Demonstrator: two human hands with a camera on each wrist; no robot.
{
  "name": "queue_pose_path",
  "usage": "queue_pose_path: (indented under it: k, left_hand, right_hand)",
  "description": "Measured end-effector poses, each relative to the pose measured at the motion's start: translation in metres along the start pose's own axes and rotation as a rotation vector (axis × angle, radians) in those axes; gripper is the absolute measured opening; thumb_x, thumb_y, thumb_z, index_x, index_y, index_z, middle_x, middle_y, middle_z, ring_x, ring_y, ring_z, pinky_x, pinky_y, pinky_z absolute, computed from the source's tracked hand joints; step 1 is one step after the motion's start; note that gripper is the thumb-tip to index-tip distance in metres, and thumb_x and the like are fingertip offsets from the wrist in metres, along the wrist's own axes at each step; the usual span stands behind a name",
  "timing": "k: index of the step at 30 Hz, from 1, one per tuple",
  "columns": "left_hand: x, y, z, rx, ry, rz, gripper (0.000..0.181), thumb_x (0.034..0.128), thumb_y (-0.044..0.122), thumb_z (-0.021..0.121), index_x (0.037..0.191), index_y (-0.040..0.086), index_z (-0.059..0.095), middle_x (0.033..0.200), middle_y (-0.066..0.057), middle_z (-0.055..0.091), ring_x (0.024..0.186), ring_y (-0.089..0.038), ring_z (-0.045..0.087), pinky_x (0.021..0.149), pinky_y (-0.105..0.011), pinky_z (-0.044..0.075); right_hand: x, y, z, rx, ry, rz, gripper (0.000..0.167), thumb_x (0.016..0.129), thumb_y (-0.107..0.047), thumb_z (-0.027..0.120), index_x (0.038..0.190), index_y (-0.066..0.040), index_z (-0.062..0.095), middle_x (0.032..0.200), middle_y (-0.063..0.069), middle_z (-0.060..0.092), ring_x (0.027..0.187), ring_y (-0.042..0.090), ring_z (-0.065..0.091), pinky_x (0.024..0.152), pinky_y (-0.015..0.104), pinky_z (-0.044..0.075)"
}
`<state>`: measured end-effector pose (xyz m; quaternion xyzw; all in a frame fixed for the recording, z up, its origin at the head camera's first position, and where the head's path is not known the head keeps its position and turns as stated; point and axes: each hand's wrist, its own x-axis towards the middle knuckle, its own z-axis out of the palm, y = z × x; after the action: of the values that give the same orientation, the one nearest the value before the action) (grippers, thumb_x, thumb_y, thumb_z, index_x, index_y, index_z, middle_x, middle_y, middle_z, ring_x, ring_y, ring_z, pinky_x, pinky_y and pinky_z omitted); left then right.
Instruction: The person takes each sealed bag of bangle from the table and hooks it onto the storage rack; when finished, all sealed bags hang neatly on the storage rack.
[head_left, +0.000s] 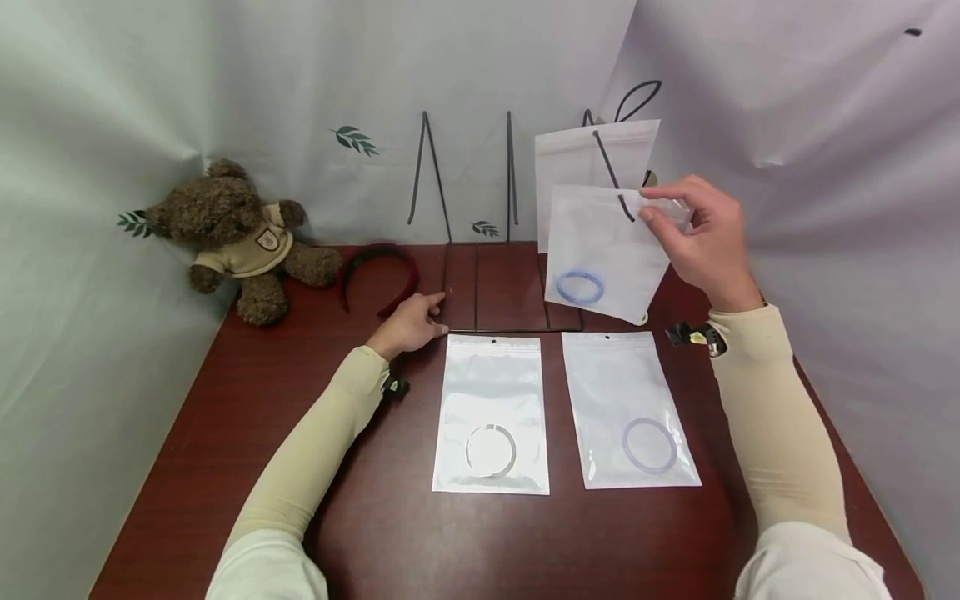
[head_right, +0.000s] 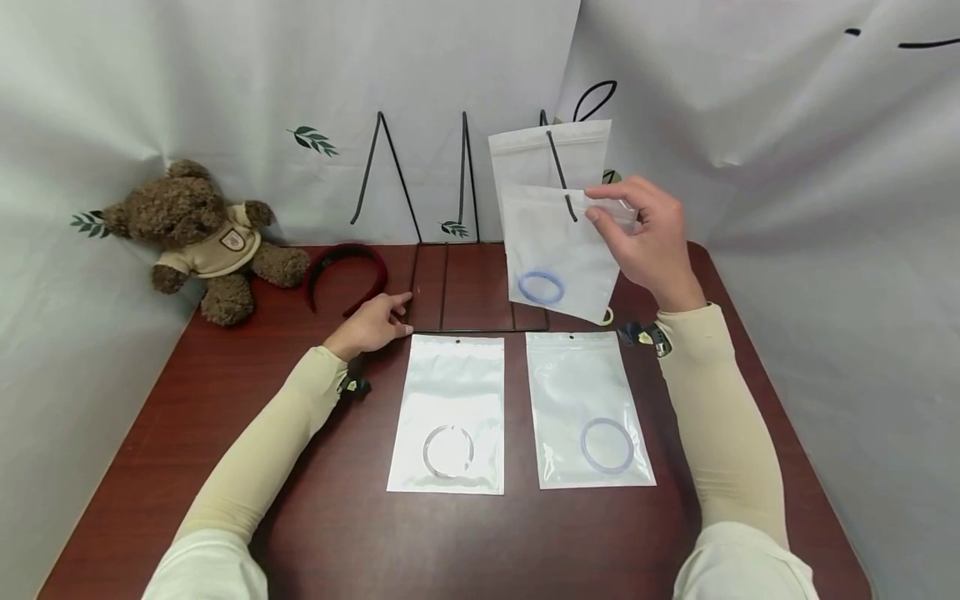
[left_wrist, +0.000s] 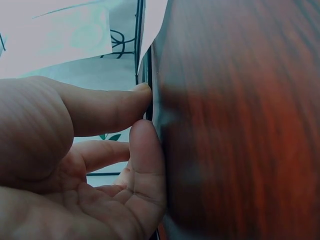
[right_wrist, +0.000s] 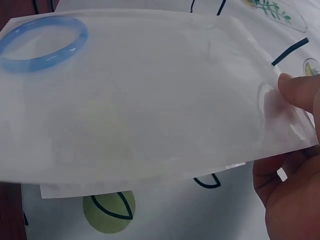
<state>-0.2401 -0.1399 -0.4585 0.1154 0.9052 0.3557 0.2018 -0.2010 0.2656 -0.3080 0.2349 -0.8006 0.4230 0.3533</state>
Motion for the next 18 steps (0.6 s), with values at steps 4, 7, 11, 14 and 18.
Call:
queue_pose_path:
  k: [4, 7, 11, 14, 18]
  left_hand:
    - [0.0, -0.001, 0.001, -0.013, 0.006, -0.005, 0.075, 0.1019, 0.01, 0.071, 0.166, 0.005, 0.032, 0.143, -0.022, 0.056, 0.117, -0.03, 0.066, 0.1, -0.044, 0.053]
    - [0.0, -0.002, 0.001, -0.015, 0.015, -0.011, 0.074, 0.1016, 0.01, 0.071, 0.166, 0.005, 0.034, 0.141, -0.021, 0.057, 0.116, -0.029, 0.065, 0.1, -0.043, 0.053]
    - [0.0, -0.002, 0.002, -0.019, 0.031, -0.008, 0.073, 0.1005, 0.009, 0.072, 0.164, 0.005, 0.037, 0.136, -0.02, 0.058, 0.114, -0.029, 0.065, 0.098, -0.042, 0.052]
    - [0.0, -0.002, 0.002, -0.023, 0.038, -0.008, 0.073, 0.0997, 0.009, 0.073, 0.163, 0.005, 0.038, 0.134, -0.019, 0.059, 0.112, -0.028, 0.066, 0.098, -0.041, 0.052]
    - [0.001, -0.003, 0.002, -0.036, 0.044, -0.02, 0.072, 0.0995, 0.009, 0.073, 0.163, 0.007, 0.039, 0.131, -0.017, 0.059, 0.11, -0.027, 0.066, 0.096, -0.04, 0.052]
  right_hand:
    - [0.01, 0.005, 0.007, -0.01, 0.016, -0.017, 0.02, 0.091, 0.005, 0.077, 0.11, 0.004, 0.081, 0.087, -0.017, 0.061, 0.068, 0.01, 0.039, 0.063, 0.021, 0.025]
    - [0.018, 0.007, 0.011, -0.027, 0.019, -0.03, 0.019, 0.091, 0.005, 0.076, 0.109, 0.004, 0.081, 0.084, 0.0, 0.065, 0.07, 0.009, 0.041, 0.064, 0.02, 0.028]
    - [0.027, 0.007, 0.015, -0.061, 0.021, -0.051, 0.018, 0.092, 0.005, 0.075, 0.109, 0.005, 0.08, 0.087, 0.023, 0.066, 0.069, 0.008, 0.042, 0.064, 0.018, 0.029]
    - [0.034, 0.01, 0.018, -0.079, 0.032, -0.06, 0.018, 0.092, 0.004, 0.074, 0.109, 0.005, 0.08, 0.09, 0.027, 0.068, 0.069, 0.009, 0.042, 0.064, 0.017, 0.029]
    - [0.042, 0.023, 0.025, -0.117, 0.054, -0.065, 0.018, 0.093, 0.001, 0.076, 0.11, 0.004, 0.081, 0.093, 0.027, 0.07, 0.069, 0.008, 0.041, 0.065, 0.015, 0.026]
